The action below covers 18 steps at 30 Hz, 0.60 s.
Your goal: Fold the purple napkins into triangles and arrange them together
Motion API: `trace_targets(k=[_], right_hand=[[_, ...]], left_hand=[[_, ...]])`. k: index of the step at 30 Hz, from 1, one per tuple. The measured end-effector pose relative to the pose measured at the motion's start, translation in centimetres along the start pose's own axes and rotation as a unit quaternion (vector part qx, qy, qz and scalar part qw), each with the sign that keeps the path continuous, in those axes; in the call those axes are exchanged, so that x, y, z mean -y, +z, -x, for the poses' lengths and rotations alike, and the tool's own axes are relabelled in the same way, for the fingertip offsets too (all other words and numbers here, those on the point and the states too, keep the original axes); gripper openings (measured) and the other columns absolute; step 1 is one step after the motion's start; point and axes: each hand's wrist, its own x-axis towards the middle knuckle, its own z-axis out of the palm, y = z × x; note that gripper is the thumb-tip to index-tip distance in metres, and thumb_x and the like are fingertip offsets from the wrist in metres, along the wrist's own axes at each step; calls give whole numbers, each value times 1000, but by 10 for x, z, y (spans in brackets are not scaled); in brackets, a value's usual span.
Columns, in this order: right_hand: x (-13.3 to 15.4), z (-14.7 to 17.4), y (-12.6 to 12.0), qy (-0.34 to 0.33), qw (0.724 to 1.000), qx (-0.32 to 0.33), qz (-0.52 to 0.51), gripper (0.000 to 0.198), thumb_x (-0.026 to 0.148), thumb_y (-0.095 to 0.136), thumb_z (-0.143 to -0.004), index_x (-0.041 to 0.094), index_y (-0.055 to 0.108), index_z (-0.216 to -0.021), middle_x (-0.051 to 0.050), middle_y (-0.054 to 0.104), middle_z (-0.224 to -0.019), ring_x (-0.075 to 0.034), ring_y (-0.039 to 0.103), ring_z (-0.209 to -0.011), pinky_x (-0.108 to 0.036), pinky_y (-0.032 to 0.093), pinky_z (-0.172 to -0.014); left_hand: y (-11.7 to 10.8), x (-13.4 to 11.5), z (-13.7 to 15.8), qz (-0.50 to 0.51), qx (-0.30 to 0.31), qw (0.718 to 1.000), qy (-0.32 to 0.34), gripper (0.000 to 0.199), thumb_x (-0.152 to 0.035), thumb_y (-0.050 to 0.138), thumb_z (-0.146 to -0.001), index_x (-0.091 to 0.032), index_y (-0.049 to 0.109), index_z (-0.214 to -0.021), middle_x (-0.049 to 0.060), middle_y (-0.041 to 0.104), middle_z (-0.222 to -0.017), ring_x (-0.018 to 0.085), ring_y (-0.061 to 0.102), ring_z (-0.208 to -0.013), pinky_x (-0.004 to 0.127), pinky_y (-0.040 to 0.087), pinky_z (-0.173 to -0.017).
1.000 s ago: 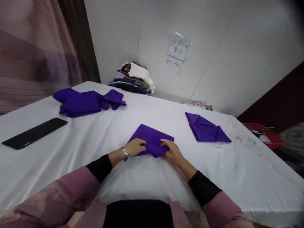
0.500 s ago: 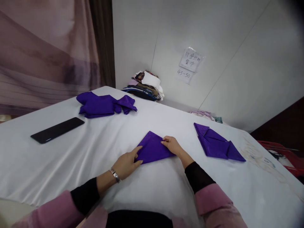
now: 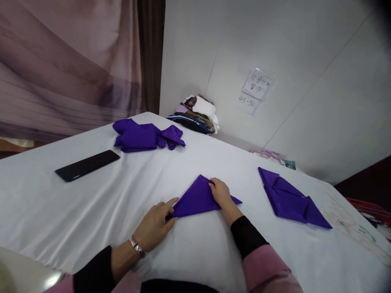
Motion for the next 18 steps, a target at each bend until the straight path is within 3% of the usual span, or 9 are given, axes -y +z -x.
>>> trace_targets(k=[6, 18], right_hand=[[-6, 0, 9, -9, 1000, -13, 11, 26, 25, 44, -88, 22, 57, -109, -9, 63, -105, -24, 58, -99, -36, 44, -84], [-10, 2, 14, -21, 999, -25, 19, 28, 28, 42, -89, 20, 56, -112, -8, 62, -107, -21, 57, -101, -33, 44, -86]], left_hand=[[-2, 4, 2, 9, -10, 1000, -14, 41, -20, 48, -80, -23, 47, -121, 2, 61, -82, 18, 57, -76, 35, 46, -74], [-1, 11, 8, 3, -54, 998, 27, 38, -20, 49, -79, -22, 48, -117, 1, 62, -82, 18, 59, -76, 34, 48, -73]])
